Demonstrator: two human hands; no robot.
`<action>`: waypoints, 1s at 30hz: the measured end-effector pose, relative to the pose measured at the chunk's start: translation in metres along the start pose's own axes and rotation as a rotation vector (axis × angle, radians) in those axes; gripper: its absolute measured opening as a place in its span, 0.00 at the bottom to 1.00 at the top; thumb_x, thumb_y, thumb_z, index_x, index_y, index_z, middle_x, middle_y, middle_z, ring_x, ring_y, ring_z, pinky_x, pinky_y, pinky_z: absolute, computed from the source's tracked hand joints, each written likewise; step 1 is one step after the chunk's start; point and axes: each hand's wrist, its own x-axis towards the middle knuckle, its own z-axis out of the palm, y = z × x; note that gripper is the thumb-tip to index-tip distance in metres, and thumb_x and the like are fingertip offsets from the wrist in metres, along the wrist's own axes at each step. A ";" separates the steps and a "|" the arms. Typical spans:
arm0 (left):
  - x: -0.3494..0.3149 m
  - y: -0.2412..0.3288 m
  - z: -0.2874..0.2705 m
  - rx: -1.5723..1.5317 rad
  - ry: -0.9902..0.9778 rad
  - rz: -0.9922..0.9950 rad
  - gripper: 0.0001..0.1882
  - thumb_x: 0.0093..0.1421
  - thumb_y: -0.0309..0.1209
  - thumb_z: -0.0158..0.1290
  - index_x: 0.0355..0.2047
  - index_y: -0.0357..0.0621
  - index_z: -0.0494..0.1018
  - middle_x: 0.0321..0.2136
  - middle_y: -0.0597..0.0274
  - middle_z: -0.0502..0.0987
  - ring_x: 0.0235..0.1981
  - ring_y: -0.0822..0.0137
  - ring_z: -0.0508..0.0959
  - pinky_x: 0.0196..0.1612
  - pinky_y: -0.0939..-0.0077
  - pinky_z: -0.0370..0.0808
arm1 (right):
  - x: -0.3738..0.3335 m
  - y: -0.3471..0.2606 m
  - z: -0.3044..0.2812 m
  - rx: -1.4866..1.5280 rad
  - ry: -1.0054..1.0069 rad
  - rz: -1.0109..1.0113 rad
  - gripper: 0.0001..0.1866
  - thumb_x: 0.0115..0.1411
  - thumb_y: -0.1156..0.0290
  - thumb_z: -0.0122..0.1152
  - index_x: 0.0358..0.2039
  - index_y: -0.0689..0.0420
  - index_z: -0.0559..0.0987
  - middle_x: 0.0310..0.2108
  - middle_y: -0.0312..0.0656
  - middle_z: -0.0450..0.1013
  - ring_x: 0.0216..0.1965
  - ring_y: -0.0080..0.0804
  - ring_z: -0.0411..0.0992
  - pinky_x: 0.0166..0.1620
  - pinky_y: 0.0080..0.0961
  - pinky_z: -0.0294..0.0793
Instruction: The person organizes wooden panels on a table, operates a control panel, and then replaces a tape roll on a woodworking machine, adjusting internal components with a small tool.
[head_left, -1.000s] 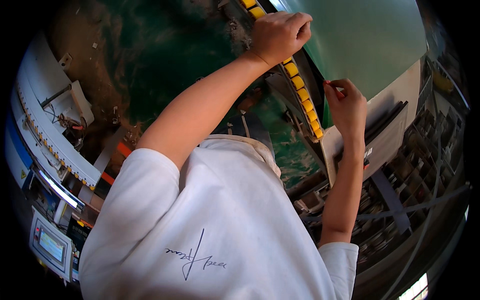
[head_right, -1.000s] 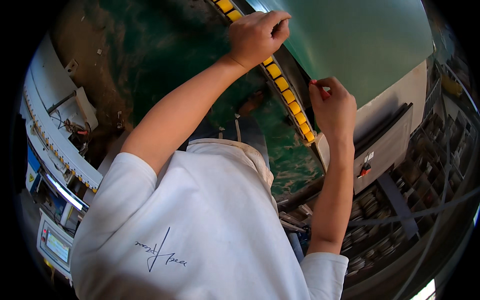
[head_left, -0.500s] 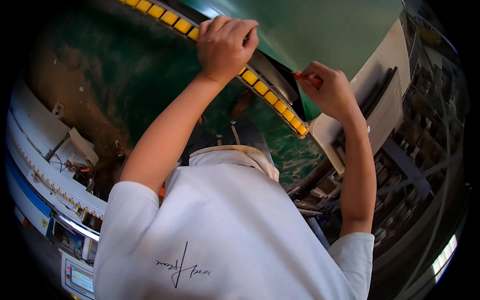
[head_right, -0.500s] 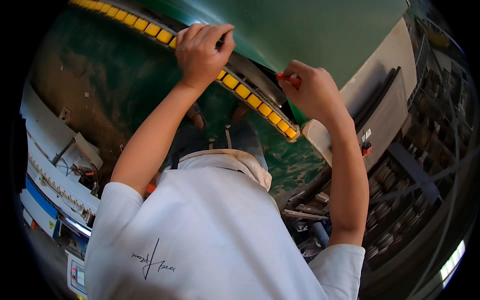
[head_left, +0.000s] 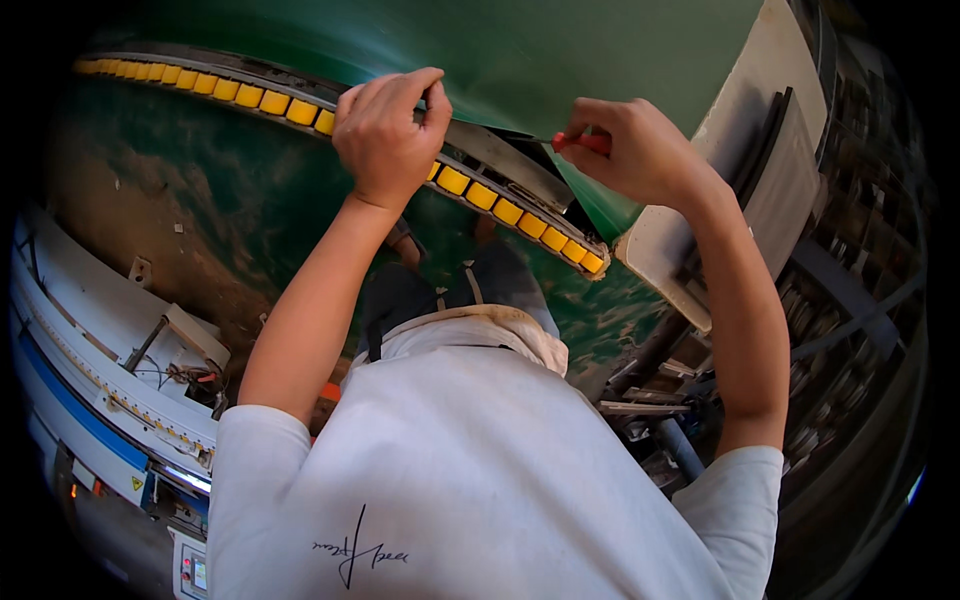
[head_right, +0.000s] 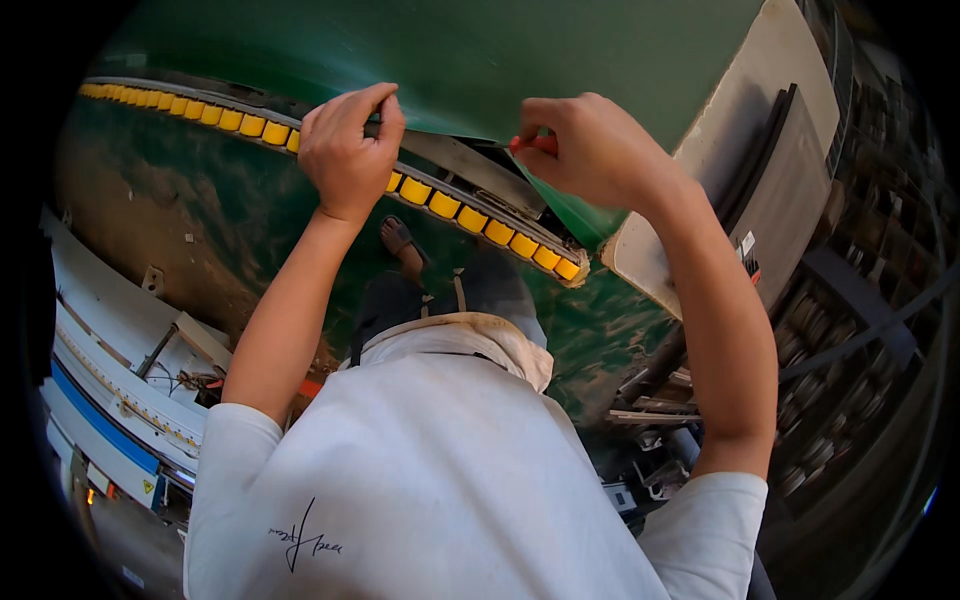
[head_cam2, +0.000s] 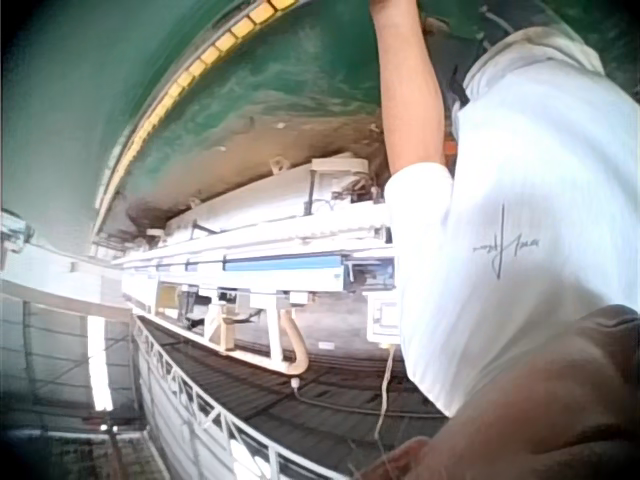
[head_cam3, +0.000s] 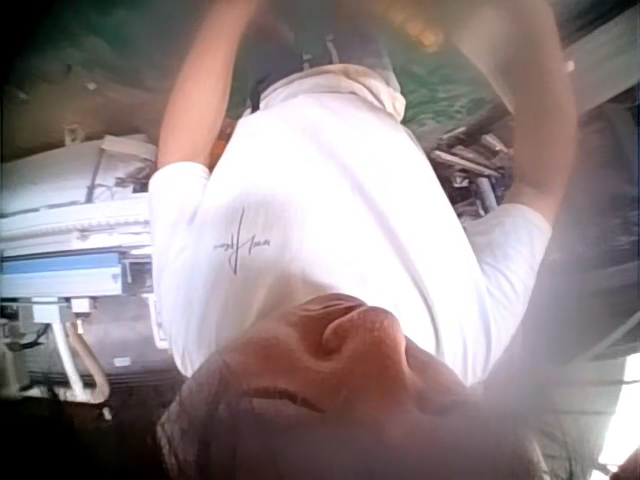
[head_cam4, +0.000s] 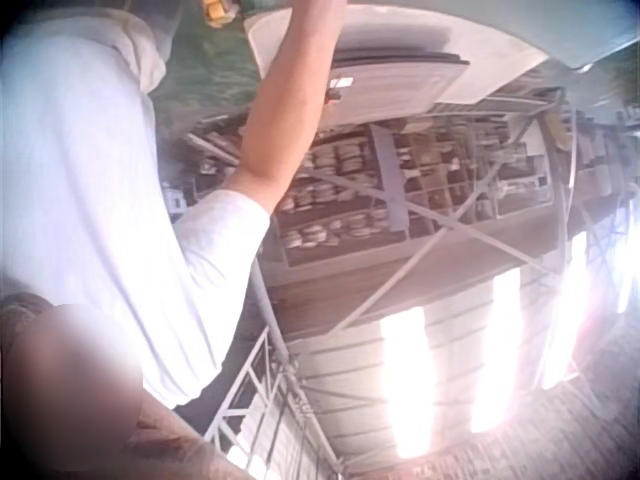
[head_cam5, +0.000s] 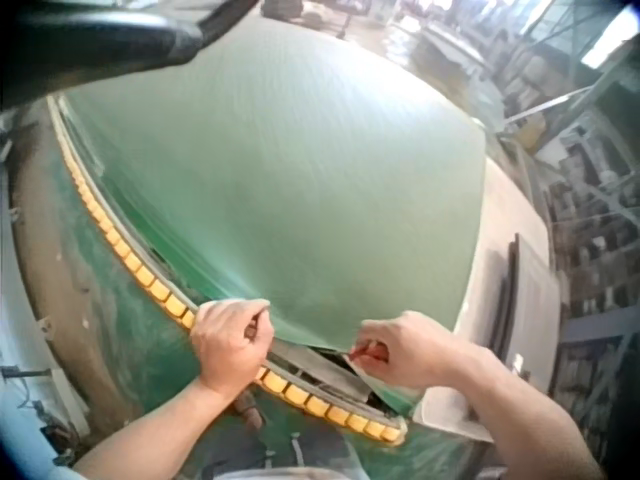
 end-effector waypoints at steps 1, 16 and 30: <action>0.000 0.000 0.001 0.002 -0.002 -0.005 0.06 0.58 0.29 0.63 0.36 0.52 0.84 0.30 0.68 0.85 0.34 0.66 0.84 0.43 0.69 0.76 | 0.001 0.003 -0.001 -0.012 0.002 -0.027 0.09 0.62 0.68 0.67 0.38 0.58 0.81 0.25 0.47 0.78 0.24 0.43 0.75 0.32 0.34 0.74; -0.004 0.003 0.003 0.052 -0.103 -0.047 0.06 0.61 0.32 0.61 0.39 0.53 0.83 0.27 0.66 0.84 0.29 0.62 0.84 0.38 0.67 0.77 | 0.000 0.005 0.009 -0.140 0.032 -0.183 0.06 0.59 0.70 0.62 0.35 0.57 0.80 0.26 0.47 0.80 0.31 0.50 0.80 0.36 0.44 0.79; -0.007 0.001 0.012 0.036 -0.019 -0.075 0.04 0.58 0.32 0.61 0.35 0.56 0.82 0.26 0.65 0.83 0.27 0.59 0.82 0.32 0.67 0.77 | 0.000 0.003 0.011 -0.195 0.053 -0.263 0.05 0.60 0.71 0.60 0.30 0.58 0.80 0.23 0.49 0.77 0.28 0.52 0.78 0.35 0.43 0.78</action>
